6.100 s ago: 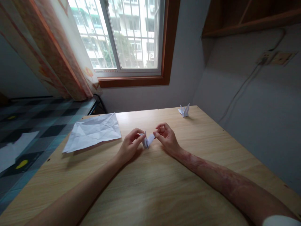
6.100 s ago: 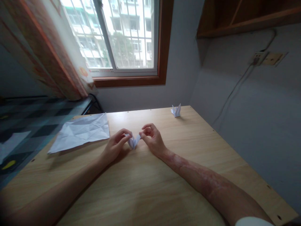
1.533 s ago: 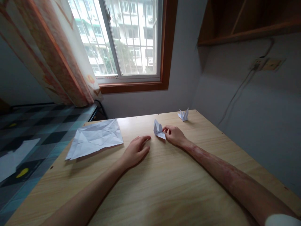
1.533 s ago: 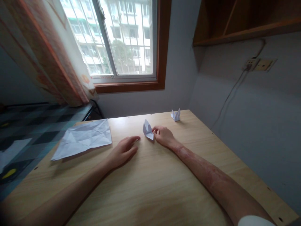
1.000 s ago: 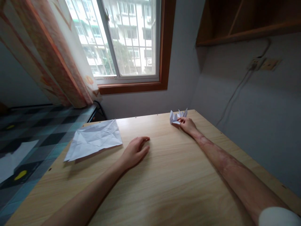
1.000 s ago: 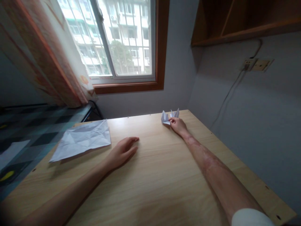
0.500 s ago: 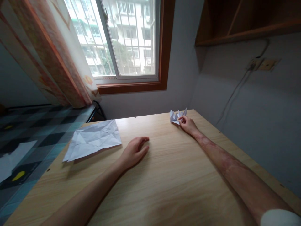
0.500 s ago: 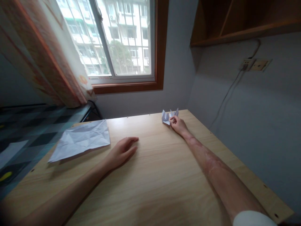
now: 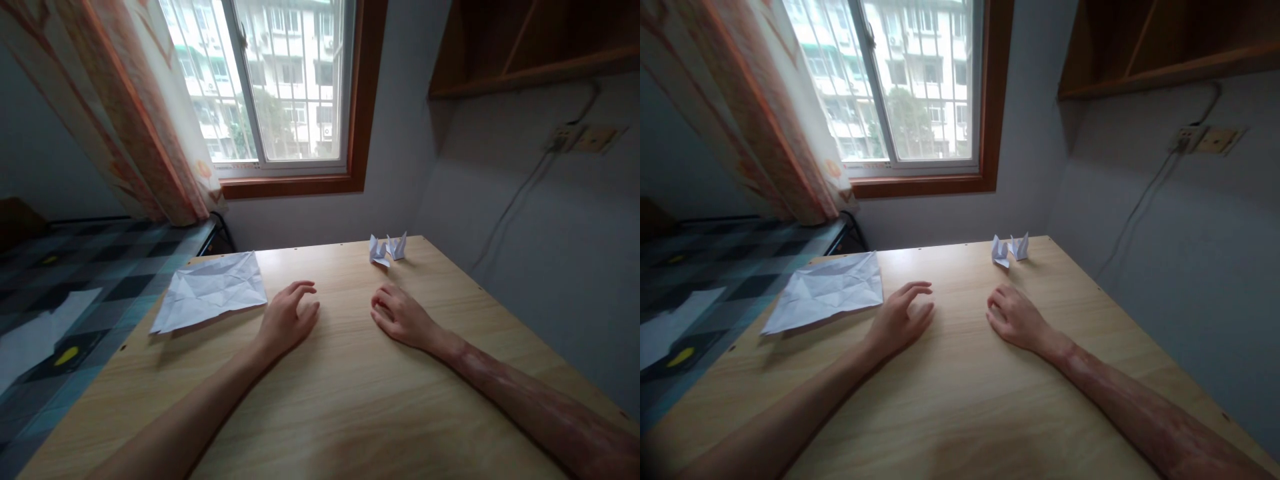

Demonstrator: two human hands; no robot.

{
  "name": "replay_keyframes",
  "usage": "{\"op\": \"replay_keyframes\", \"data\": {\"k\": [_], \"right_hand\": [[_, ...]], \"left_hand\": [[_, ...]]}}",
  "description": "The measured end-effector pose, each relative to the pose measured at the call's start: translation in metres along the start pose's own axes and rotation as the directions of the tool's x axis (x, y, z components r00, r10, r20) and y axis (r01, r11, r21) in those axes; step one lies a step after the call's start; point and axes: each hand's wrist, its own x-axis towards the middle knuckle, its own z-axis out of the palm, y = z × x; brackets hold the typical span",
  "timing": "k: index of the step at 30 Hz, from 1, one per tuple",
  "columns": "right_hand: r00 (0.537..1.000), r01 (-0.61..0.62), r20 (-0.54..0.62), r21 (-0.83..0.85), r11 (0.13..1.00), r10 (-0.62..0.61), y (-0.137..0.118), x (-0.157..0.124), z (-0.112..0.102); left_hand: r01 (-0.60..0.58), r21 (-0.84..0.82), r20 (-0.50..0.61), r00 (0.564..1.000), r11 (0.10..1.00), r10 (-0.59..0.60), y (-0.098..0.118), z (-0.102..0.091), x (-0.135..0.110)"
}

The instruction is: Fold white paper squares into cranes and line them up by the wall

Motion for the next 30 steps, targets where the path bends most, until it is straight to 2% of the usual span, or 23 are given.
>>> {"op": "replay_keyframes", "data": {"k": [2,4,6,8,10,12,14,15,18,23,27,30], "right_hand": [[0.997,0.068,0.040,0.037,0.997,-0.069,-0.015,0.005,0.005],[0.992,0.100,0.069,0.062,0.993,-0.104,-0.023,0.011,0.009],[0.990,0.110,0.077,0.082,0.991,-0.116,-0.026,0.016,0.012],[0.990,0.110,0.074,0.103,0.989,-0.118,-0.026,0.017,0.013],[0.990,0.112,0.069,0.123,0.986,-0.121,-0.024,0.017,0.012],[0.990,0.117,0.067,0.138,0.984,-0.127,-0.023,0.016,0.012],[0.989,0.123,0.065,0.146,0.982,-0.134,-0.023,0.015,0.012],[0.989,0.126,0.064,0.148,0.981,-0.136,-0.022,0.015,0.012],[0.987,0.141,0.055,0.152,0.978,-0.150,-0.020,0.015,0.014],[0.985,0.161,0.039,0.144,0.976,-0.168,-0.018,0.016,0.015],[0.985,0.161,0.037,0.140,0.977,-0.168,-0.018,0.016,0.015],[0.984,0.165,0.038,0.139,0.976,-0.171,-0.019,0.016,0.014]], "left_hand": [[-0.005,0.079,-0.002,1.000,0.997,0.005,-0.003,-0.007,0.002],[-0.007,0.114,0.032,0.999,0.993,0.003,-0.011,-0.024,0.004],[-0.050,0.153,0.138,0.990,0.987,0.028,-0.026,-0.052,0.005],[-0.067,0.239,0.202,0.979,0.969,0.018,-0.048,-0.087,0.003],[-0.045,0.341,0.247,0.968,0.939,-0.043,-0.073,-0.124,-0.005],[0.022,0.467,0.274,0.947,0.884,-0.168,-0.096,-0.156,-0.016],[0.067,0.535,0.323,0.905,0.842,-0.277,-0.111,-0.180,-0.026],[0.066,0.546,0.335,0.897,0.835,-0.289,-0.116,-0.189,-0.030],[0.060,0.520,0.386,0.873,0.852,-0.297,-0.120,-0.202,-0.037],[0.111,0.485,0.413,0.845,0.868,-0.339,-0.114,-0.207,-0.036],[0.033,0.528,0.385,0.882,0.849,-0.274,-0.116,-0.209,-0.035],[-0.053,0.626,0.282,0.946,0.778,-0.161,-0.120,-0.215,-0.037]]}}
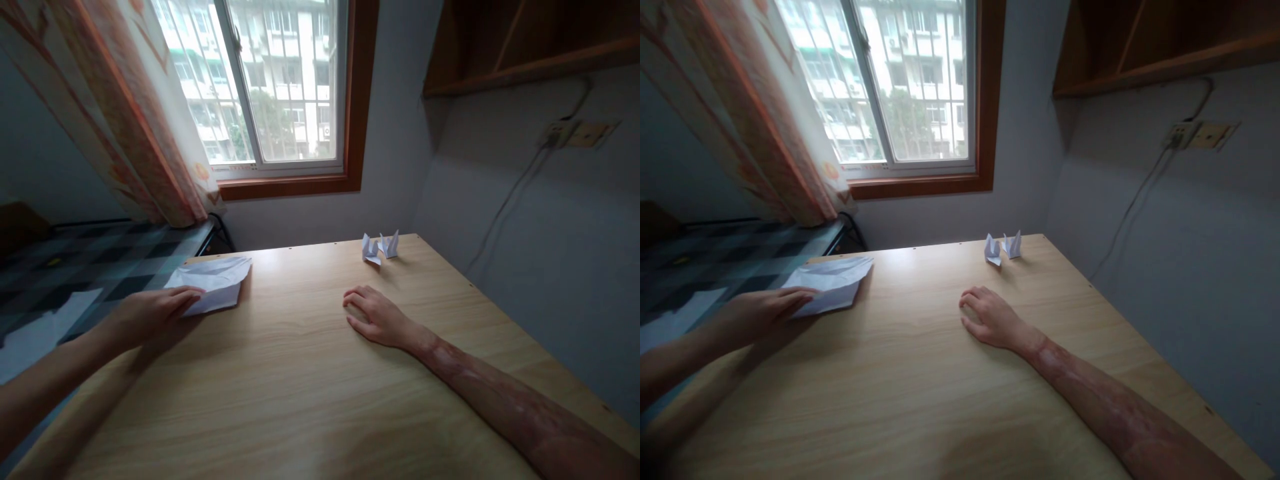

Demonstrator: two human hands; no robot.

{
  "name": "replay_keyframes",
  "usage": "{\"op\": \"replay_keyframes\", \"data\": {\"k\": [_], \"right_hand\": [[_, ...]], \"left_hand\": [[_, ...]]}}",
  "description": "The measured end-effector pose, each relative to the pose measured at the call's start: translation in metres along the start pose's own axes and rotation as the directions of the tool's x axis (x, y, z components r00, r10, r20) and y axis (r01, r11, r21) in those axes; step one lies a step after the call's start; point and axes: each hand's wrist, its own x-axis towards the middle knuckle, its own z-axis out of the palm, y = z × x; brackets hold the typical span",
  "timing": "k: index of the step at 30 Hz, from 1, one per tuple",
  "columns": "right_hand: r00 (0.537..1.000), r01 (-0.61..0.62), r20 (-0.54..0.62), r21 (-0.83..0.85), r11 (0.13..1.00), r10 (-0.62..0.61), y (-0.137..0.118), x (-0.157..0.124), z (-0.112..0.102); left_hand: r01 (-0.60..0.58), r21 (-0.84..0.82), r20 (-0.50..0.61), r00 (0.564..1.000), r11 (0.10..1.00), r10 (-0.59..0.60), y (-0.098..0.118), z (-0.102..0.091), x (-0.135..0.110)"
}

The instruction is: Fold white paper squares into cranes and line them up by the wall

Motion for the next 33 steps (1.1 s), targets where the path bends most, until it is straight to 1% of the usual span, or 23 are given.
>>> {"op": "replay_keyframes", "data": {"k": [2,4,5,7,8,9,11,12,13,14,15,17,18,19,20,23,26,28,30,32,33], "right_hand": [[1.000,0.003,-0.001,-0.003,1.000,-0.003,0.000,0.000,0.000],[1.000,0.007,-0.003,-0.006,1.000,-0.007,0.000,0.000,0.000],[1.000,0.007,-0.004,-0.006,1.000,-0.007,0.000,0.001,0.000],[1.000,0.008,-0.006,-0.006,1.000,-0.008,-0.001,0.001,0.000],[1.000,0.006,-0.008,-0.007,1.000,-0.006,-0.001,0.000,0.001],[1.000,0.001,-0.013,-0.007,1.000,-0.001,-0.001,0.000,0.001],[0.999,-0.018,-0.038,0.003,1.000,0.018,0.000,-0.001,0.003],[0.998,-0.031,-0.055,0.014,0.999,0.032,0.002,-0.002,0.004],[0.996,-0.042,-0.075,0.026,0.999,0.044,0.003,-0.003,0.006],[0.994,-0.044,-0.097,0.037,0.998,0.048,0.004,-0.004,0.006],[0.992,-0.038,-0.119,0.043,0.998,0.043,0.005,-0.004,0.007],[0.987,-0.001,-0.159,0.037,0.999,0.007,0.006,-0.005,0.006],[0.985,0.022,-0.169,0.027,0.999,-0.017,0.005,-0.005,0.005],[0.985,0.043,-0.169,0.014,0.999,-0.040,0.004,-0.004,0.004],[0.986,0.065,-0.155,0.001,0.998,-0.064,0.003,-0.004,0.002],[0.992,0.109,-0.063,-0.037,0.993,-0.111,0.001,-0.002,-0.002],[0.997,0.057,0.053,-0.044,0.997,-0.054,0.003,-0.001,-0.003],[0.993,0.000,0.115,-0.043,0.999,0.005,0.006,-0.002,-0.003],[0.989,-0.028,0.142,-0.047,0.998,0.034,0.008,-0.002,-0.002],[0.991,-0.027,0.133,-0.043,0.999,0.033,0.010,-0.002,-0.001],[0.993,-0.020,0.120,-0.035,0.999,0.024,0.011,-0.002,0.000]], "left_hand": [[0.021,0.155,-0.164,0.986,0.988,0.005,-0.003,-0.004,-0.003],[0.069,0.288,-0.303,0.953,0.955,0.022,0.001,-0.012,-0.004],[0.083,0.327,-0.354,0.935,0.941,0.040,0.006,-0.017,-0.003],[0.074,0.356,-0.393,0.916,0.932,0.077,0.024,-0.026,0.000],[0.042,0.352,-0.402,0.909,0.935,0.110,0.036,-0.029,0.002],[-0.008,0.334,-0.385,0.911,0.943,0.144,0.051,-0.029,0.004],[-0.165,0.264,-0.319,0.915,0.950,0.248,0.083,-0.022,0.009],[-0.227,0.219,-0.292,0.913,0.949,0.286,0.100,-0.014,0.011],[-0.293,0.178,-0.281,0.900,0.939,0.334,0.117,-0.005,0.012],[-0.325,0.130,-0.269,0.898,0.937,0.349,0.134,0.006,0.013],[-0.370,0.082,-0.269,0.886,0.925,0.378,0.150,0.018,0.014],[-0.401,0.016,-0.288,0.875,0.916,0.389,0.181,0.038,0.016],[-0.405,-0.005,-0.309,0.870,0.915,0.384,0.195,0.045,0.018],[-0.412,-0.022,-0.306,0.870,0.911,0.386,0.209,0.051,0.021],[-0.429,-0.036,-0.311,0.863,0.903,0.398,0.221,0.054,0.024],[-0.403,-0.107,-0.320,0.880,0.909,0.352,0.251,0.055,0.037],[-0.385,-0.170,-0.350,0.884,0.907,0.310,0.264,0.054,0.047],[-0.421,-0.225,-0.366,0.872,0.878,0.325,0.262,0.054,0.048],[-0.501,-0.311,-0.346,0.851,0.808,0.395,0.252,0.053,0.046],[-0.589,-0.408,-0.305,0.808,0.698,0.503,0.237,0.051,0.044],[-0.614,-0.441,-0.276,0.787,0.655,0.552,0.230,0.049,0.044]]}}
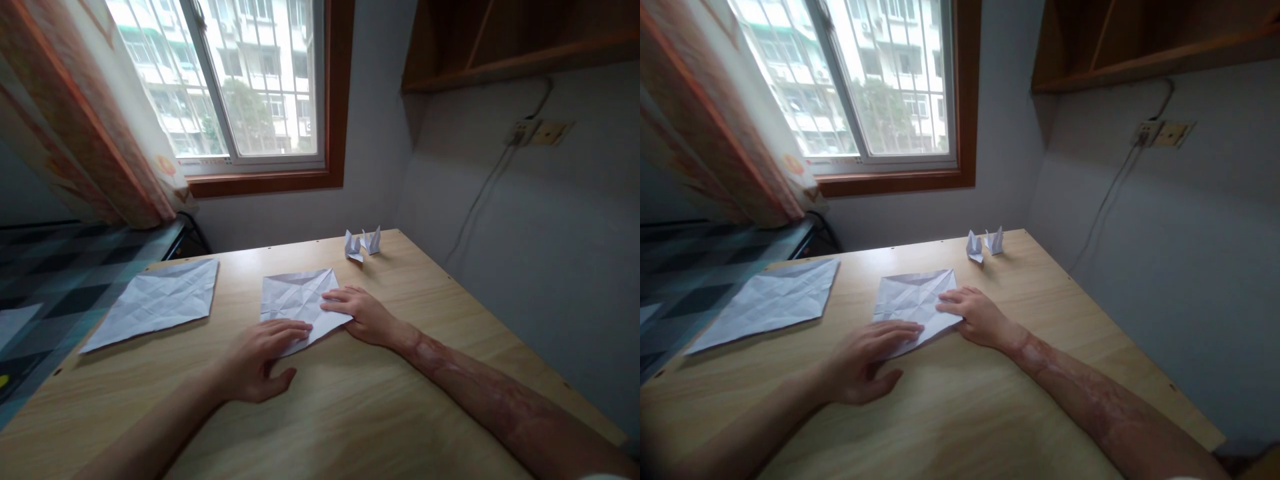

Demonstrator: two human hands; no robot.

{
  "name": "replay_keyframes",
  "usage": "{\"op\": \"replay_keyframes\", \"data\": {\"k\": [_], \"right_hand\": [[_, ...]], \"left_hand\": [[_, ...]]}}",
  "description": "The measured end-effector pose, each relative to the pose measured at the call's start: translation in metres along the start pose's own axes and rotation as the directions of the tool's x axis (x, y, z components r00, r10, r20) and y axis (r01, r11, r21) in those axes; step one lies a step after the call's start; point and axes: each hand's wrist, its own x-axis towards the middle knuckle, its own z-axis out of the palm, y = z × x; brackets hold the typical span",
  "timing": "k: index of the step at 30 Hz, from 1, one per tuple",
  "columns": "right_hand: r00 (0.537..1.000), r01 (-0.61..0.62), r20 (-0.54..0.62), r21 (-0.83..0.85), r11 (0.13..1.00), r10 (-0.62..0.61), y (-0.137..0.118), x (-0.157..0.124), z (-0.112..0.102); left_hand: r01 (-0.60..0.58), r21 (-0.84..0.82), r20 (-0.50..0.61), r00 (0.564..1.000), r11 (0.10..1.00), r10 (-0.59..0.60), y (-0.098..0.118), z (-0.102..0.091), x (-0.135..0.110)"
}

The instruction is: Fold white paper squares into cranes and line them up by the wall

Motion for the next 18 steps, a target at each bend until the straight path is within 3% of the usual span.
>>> {"op": "replay_keyframes", "data": {"k": [3,7,10,12,15,18], "right_hand": [[0.998,0.035,-0.057,0.035,0.999,-0.033,0.000,0.000,0.000],[0.989,-0.001,-0.146,0.167,0.986,0.025,-0.003,-0.001,-0.004],[0.962,-0.134,-0.185,0.326,0.936,0.202,-0.002,-0.002,-0.004],[0.933,-0.204,-0.182,0.446,0.871,0.312,0.001,-0.002,-0.001],[0.917,-0.211,-0.161,0.579,0.788,0.365,0.006,-0.002,0.007],[0.903,-0.222,-0.201,0.538,0.813,0.380,0.009,-0.002,0.012]], "left_hand": [[0.049,-0.017,0.021,0.999,0.999,-0.049,-0.010,-0.012,-0.007],[0.261,-0.085,-0.068,0.961,0.962,-0.267,-0.019,-0.012,-0.009],[0.387,-0.221,-0.158,0.891,0.895,-0.425,-0.024,-0.005,-0.009],[0.456,-0.322,-0.216,0.818,0.830,-0.533,-0.028,-0.001,-0.008],[0.497,-0.460,-0.202,0.749,0.736,-0.631,-0.033,0.004,-0.006],[0.524,-0.494,-0.198,0.710,0.694,-0.676,-0.038,0.007,-0.005]]}}
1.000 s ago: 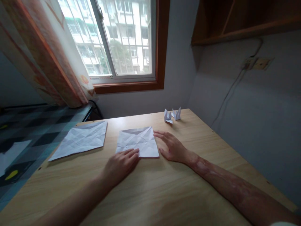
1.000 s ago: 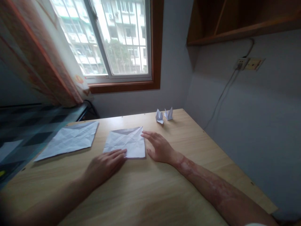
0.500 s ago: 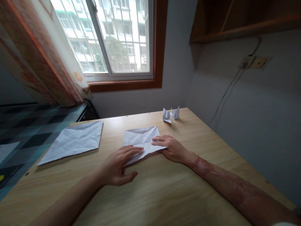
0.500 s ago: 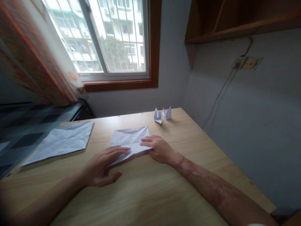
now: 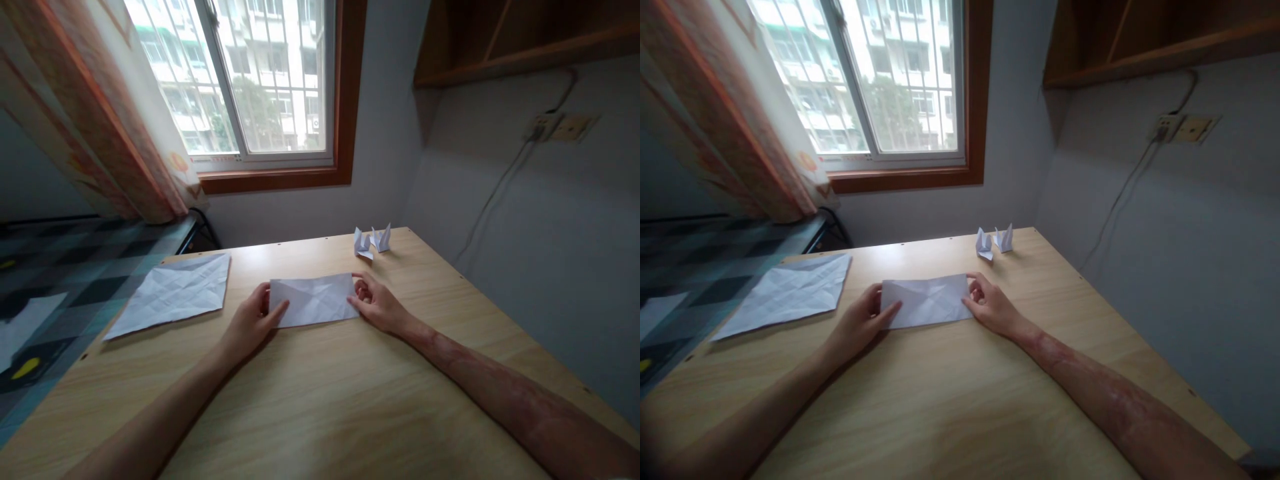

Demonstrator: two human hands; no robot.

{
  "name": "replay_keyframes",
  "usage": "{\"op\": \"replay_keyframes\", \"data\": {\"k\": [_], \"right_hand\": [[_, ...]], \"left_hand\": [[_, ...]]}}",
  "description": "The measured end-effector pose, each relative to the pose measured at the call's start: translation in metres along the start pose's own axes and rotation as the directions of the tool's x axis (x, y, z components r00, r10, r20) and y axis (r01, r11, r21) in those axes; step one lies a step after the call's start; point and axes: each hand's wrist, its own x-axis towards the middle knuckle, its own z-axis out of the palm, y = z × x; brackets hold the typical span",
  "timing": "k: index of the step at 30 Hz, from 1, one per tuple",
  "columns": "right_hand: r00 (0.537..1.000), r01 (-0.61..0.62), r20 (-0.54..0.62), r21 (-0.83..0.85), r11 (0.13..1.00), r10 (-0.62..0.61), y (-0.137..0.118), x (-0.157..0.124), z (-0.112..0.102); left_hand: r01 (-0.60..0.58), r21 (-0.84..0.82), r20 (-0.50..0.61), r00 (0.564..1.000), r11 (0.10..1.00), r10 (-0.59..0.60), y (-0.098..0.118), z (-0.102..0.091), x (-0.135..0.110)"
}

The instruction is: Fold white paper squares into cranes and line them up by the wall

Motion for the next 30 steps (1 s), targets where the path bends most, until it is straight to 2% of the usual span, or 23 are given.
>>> {"op": "replay_keyframes", "data": {"k": [2,4,6,8,10,13,19,26,30], "right_hand": [[0.998,0.050,-0.040,-0.114,0.992,-0.055,0.000,-0.001,0.000],[0.984,0.150,-0.054,-0.256,0.955,-0.170,-0.003,-0.002,-0.001],[0.959,0.266,0.012,-0.386,0.884,-0.284,-0.008,-0.002,-0.002],[0.934,0.357,0.157,-0.443,0.822,-0.321,-0.014,-0.003,-0.002],[0.915,0.395,0.279,-0.461,0.795,-0.293,-0.019,-0.003,-0.002],[0.918,0.375,0.317,-0.491,0.786,-0.240,-0.022,-0.004,-0.002],[0.926,0.374,0.249,-0.498,0.782,-0.284,-0.023,-0.005,-0.002],[0.915,0.402,0.266,-0.534,0.744,-0.304,-0.020,-0.005,-0.002],[0.916,0.400,0.260,-0.547,0.736,-0.304,-0.015,-0.005,-0.001]], "left_hand": [[-0.021,0.101,-0.084,0.996,0.995,0.029,-0.003,0.001,0.001],[-0.106,0.292,-0.152,0.976,0.951,0.155,-0.003,0.002,0.002],[-0.205,0.476,-0.127,0.946,0.855,0.298,-0.001,0.001,0.001],[-0.283,0.564,-0.026,0.933,0.776,0.359,0.003,0.001,0.000],[-0.357,0.563,0.124,0.928,0.746,0.351,0.008,0.000,-0.001],[-0.422,0.509,0.292,0.905,0.750,0.311,0.014,0.000,-0.002],[-0.408,0.567,0.239,0.913,0.716,0.331,0.019,0.003,-0.005],[-0.449,0.598,0.251,0.892,0.665,0.376,0.023,0.006,-0.013],[-0.460,0.564,0.256,0.887,0.686,0.385,0.030,0.004,-0.009]]}}
